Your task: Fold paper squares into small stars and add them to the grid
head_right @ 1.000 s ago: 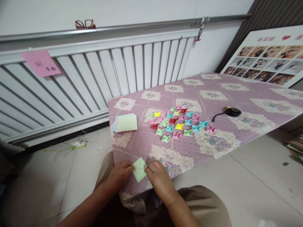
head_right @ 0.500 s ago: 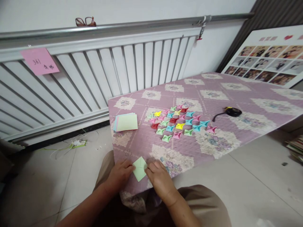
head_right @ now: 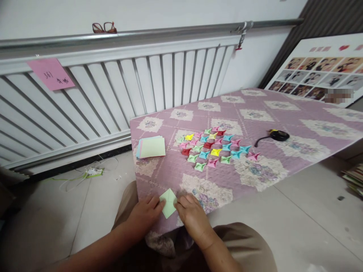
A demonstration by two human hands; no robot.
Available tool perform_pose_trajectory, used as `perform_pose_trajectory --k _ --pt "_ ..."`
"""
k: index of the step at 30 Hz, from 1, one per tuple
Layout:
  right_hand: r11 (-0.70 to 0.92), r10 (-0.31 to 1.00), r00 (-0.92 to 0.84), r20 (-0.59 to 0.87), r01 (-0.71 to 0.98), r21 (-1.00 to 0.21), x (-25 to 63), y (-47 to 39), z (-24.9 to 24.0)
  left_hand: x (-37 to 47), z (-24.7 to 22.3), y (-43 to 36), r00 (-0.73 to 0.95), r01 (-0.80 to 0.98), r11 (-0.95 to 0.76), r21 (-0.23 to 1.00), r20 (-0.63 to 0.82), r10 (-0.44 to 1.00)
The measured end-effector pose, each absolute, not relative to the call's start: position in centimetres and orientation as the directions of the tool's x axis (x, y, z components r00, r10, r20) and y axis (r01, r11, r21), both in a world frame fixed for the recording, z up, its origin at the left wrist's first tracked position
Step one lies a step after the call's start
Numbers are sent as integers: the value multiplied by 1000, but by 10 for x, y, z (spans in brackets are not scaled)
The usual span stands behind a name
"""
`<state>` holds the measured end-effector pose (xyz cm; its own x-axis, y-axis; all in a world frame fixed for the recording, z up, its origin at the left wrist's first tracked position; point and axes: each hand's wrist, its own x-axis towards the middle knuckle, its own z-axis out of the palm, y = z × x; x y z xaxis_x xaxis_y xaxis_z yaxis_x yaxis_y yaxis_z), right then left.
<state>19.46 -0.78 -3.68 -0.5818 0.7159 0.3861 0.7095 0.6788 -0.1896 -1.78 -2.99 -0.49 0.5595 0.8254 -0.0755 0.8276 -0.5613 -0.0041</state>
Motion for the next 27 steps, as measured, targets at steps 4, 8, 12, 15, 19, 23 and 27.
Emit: perform_pose_trajectory --k 4,8,12,15,19,23,27 --pt "671 723 -573 385 714 -198 194 -9 -39 -15 -3 -30 573 816 -577 -18 -102 813" --pt "679 711 -555 433 701 -217 199 -11 -37 -14 -5 -29 573 815 -579 -19 -116 811" --pt "647 729 -497 470 725 -236 202 -16 -32 -14 -5 -29 580 810 -585 -32 -102 808" --pt "616 736 -451 506 755 -224 192 -22 -29 -13 -4 -29 586 805 -592 -37 -104 803" --pt "644 708 -466 530 734 -216 170 -33 -33 -11 -2 -29 583 808 -588 -31 -94 807" --pt "635 721 -459 519 737 -231 163 -39 -44 -13 -3 -29 574 817 -576 -11 -76 816" --pt "626 720 -448 530 749 -216 169 -42 -50 -19 -8 -32 542 840 -543 -9 -67 838"
